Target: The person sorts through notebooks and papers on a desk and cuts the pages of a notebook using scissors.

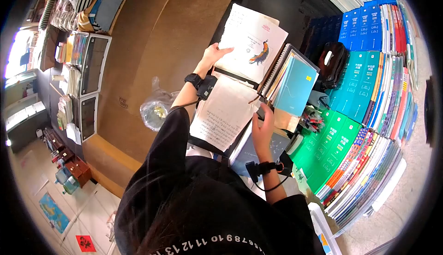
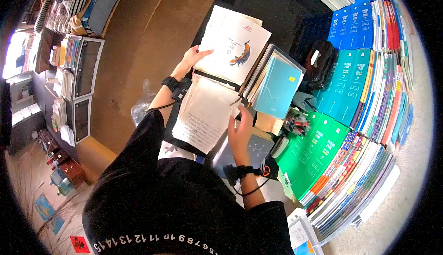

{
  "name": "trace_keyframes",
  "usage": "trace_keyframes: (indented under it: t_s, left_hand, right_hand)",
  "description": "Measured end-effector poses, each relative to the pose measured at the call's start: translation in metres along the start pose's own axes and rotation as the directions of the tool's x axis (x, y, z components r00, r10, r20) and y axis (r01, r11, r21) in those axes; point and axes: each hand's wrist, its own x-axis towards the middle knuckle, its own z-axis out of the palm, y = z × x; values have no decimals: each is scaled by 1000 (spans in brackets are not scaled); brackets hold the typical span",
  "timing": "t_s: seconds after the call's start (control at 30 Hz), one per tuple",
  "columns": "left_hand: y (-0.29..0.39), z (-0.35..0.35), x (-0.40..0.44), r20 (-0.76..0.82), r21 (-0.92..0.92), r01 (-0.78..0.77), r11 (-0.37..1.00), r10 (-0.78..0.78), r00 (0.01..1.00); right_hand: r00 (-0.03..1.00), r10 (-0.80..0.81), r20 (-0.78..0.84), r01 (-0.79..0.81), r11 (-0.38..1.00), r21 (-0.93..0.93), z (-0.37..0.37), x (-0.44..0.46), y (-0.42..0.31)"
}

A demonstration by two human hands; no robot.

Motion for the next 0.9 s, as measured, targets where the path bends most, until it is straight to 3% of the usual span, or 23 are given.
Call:
trace_keyframes:
  t_s: [0.13, 0.23, 0.27, 0.4, 0.47, 0.57, 0.63, 0.67, 0.7, 0.73, 0.87, 0.9]
  left_hand:
    - [-38, 32, 33, 52, -292, -146, 945, 168, 984]
    - [1, 20, 2, 5, -165, -240, 957, 244, 970]
    - [27, 12, -26, -75, -59, -282, 958, 277, 958]
    - [57, 4, -95, -189, 67, -361, 930, 367, 911]
    - [63, -14, -152, -226, -62, -419, 906, 396, 890]
    - [53, -57, -231, -160, -275, -369, 888, 336, 928]
    - [41, -86, -274, 6, -515, -244, 821, 288, 958]
    - [32, -95, -290, 69, -590, -165, 790, 253, 965]
    - [22, -103, -304, 137, -658, -80, 749, 223, 965]
    - [10, -108, -316, 170, -647, -50, 761, 208, 963]
    - [-30, -112, -348, 288, -577, 16, 817, 185, 940]
    - [-37, -113, -354, 303, -569, 15, 822, 192, 933]
  right_hand:
    - [989, 125, 73, -127, 992, 18, -7, -21, -7]
    - [976, 190, 102, -195, 980, 39, -9, -35, -2]
    - [967, 227, 117, -237, 968, 85, -11, -34, -4]
    - [938, 335, 95, -348, 899, 268, -24, -31, -13]
    - [938, 343, 50, -342, 890, 302, -25, -21, -12]
    - [933, 354, 57, -339, 819, 462, -14, -17, 3]
    - [814, 487, 318, -575, 596, 560, -21, -16, -30]
    - [780, 494, 383, -610, 467, 640, -10, -27, -17]
    - [748, 492, 445, -633, 327, 702, 1, -39, -7]
    - [724, 379, 577, -666, 167, 727, -12, -42, -33]
    - [664, 466, 585, -683, 61, 728, -13, -81, -64]
    - [672, 479, 565, -677, 88, 731, -12, -96, -63]
